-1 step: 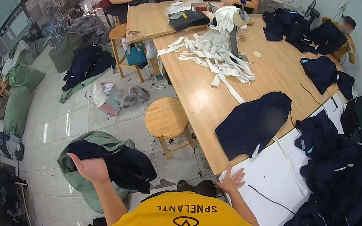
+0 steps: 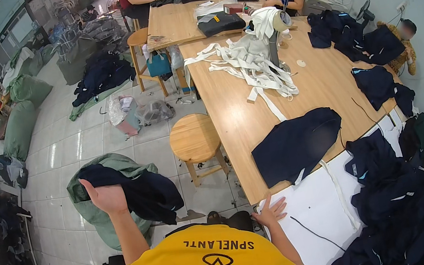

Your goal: Inspecting and sorting finished athletic shorts on a factory workbench.

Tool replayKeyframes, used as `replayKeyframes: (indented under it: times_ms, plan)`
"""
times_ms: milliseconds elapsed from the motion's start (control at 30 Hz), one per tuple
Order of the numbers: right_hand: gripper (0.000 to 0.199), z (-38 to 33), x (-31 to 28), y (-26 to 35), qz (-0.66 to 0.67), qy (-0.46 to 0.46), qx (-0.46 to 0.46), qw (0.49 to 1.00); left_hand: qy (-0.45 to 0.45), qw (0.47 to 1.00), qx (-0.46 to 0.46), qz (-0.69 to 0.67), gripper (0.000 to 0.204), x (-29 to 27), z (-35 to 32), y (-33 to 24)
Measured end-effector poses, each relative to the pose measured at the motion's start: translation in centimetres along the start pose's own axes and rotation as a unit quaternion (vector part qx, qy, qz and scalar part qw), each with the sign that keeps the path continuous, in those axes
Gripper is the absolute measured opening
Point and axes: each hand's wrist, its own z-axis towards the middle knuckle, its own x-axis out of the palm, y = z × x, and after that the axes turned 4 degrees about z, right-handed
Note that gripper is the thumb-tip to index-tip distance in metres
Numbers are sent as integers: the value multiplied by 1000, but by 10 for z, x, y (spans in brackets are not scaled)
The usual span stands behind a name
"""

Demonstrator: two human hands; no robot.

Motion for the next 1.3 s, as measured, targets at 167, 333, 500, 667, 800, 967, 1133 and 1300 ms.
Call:
replayKeyframes:
  times_ms: [167, 333, 500, 667, 800, 967, 1133, 1300]
  plan:
    - [116, -1, -1, 3, -5, 1, 4, 1000, -2, 1000, -2, 7, 36, 3, 1, 2]
    - [115, -3, -2, 4, -11, 3, 12, 1000, 6, 1000, -6, 3, 37, 5, 2, 4]
    - [114, 0, -1, 3, -21, 1, 12, 1000, 45, 999, -8, 15, 36, 6, 6, 6]
    - [114, -1, -1, 4, -20, -2, 12, 1000, 66, 998, -16, 13, 36, 6, 8, 7]
    - [114, 0, 1, 2, -14, -9, 9, 1000, 51, 998, -22, 11, 36, -1, 8, 7]
    - [119, 9, 8, -5, -21, -16, 2, 1000, 48, 998, -28, 2, 35, 0, 7, 5]
    - [119, 7, 7, -5, -20, -12, 6, 1000, 57, 998, -23, -8, 35, 3, 6, 5]
    - [115, 0, 1, 1, -12, -8, 10, 1000, 51, 998, -28, -8, 37, 6, 4, 6]
